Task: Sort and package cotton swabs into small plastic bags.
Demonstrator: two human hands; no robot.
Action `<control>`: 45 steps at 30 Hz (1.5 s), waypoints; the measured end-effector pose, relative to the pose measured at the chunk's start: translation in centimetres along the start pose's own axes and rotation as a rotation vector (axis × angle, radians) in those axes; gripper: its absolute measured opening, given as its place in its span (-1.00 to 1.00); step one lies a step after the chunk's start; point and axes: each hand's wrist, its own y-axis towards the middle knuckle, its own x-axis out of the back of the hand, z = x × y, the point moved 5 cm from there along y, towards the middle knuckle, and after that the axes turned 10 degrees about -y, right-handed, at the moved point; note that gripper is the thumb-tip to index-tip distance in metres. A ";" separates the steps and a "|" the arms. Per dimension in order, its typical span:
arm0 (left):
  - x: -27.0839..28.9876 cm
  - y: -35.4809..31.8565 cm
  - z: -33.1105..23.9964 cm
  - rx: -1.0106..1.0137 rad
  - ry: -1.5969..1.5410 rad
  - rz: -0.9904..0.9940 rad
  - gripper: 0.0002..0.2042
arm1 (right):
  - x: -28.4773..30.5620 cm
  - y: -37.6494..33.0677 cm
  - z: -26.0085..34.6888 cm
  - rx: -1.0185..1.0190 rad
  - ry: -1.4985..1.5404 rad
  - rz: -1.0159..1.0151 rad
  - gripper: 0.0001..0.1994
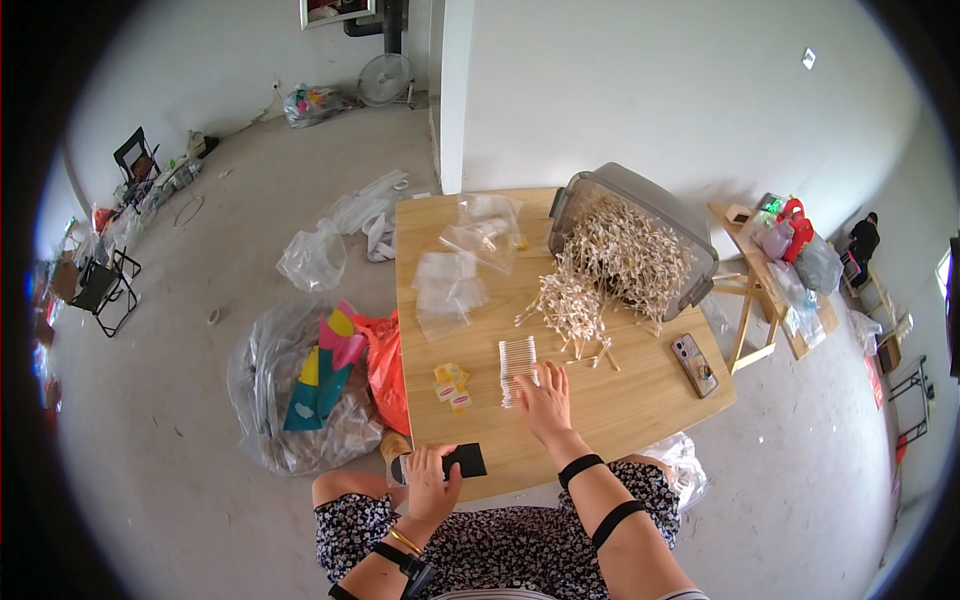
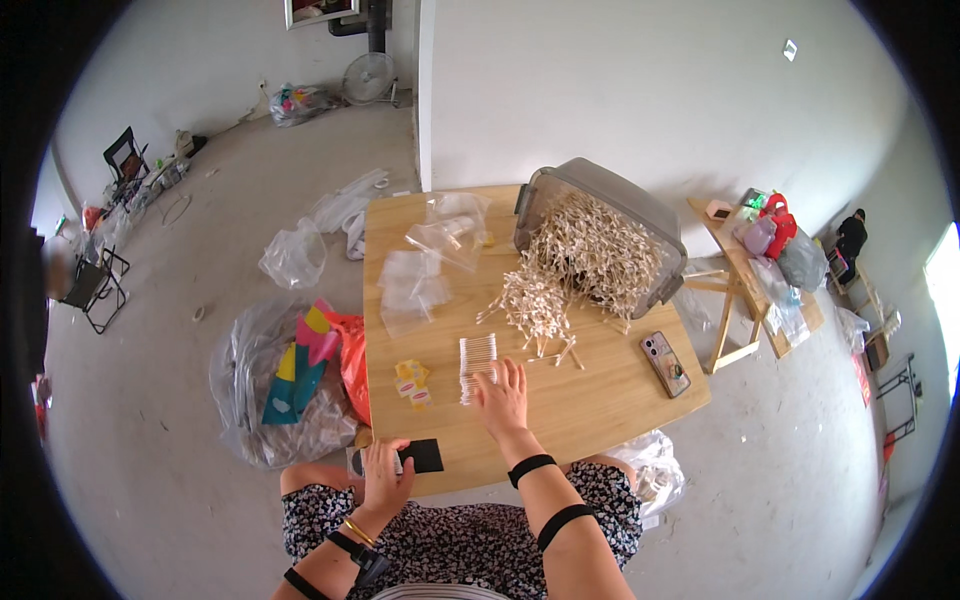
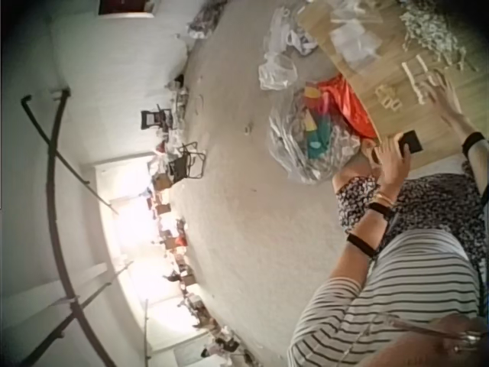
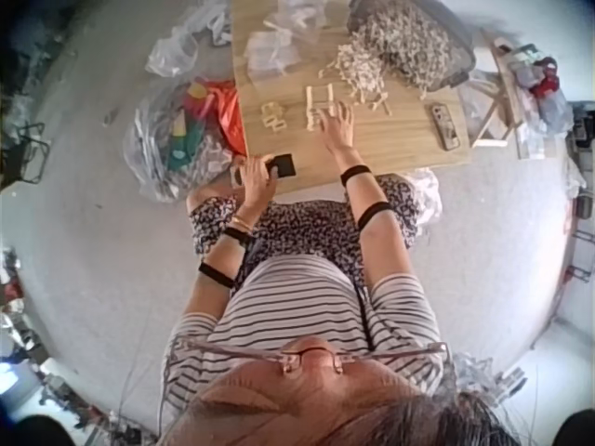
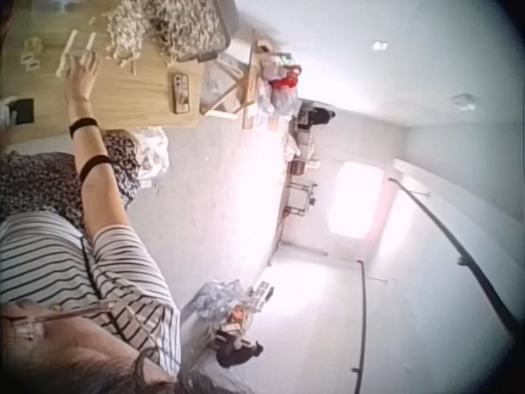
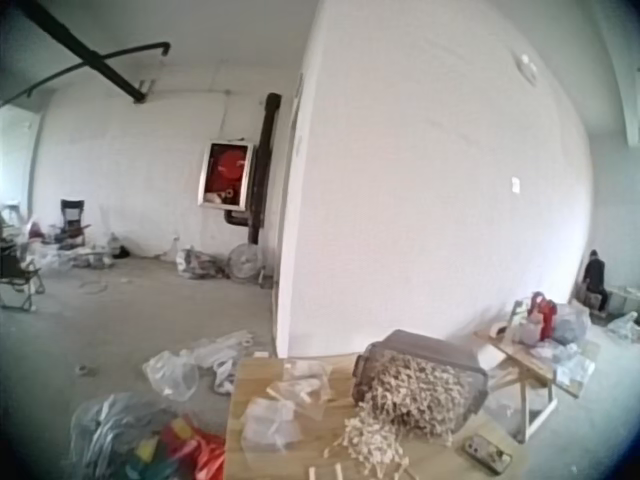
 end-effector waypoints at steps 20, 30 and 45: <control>-13.1 5.7 0.7 -0.177 0.459 0.512 -0.22 | 1.7 -4.0 -1.0 -0.018 0.211 0.026 -0.69; -13.2 6.0 0.4 -0.194 0.486 0.511 -0.19 | 2.8 -8.5 -3.5 -0.078 0.213 -0.012 -0.56; -11.3 6.5 1.2 -0.049 0.366 0.382 -0.11 | -0.3 -6.9 0.0 0.033 -0.036 0.162 -0.09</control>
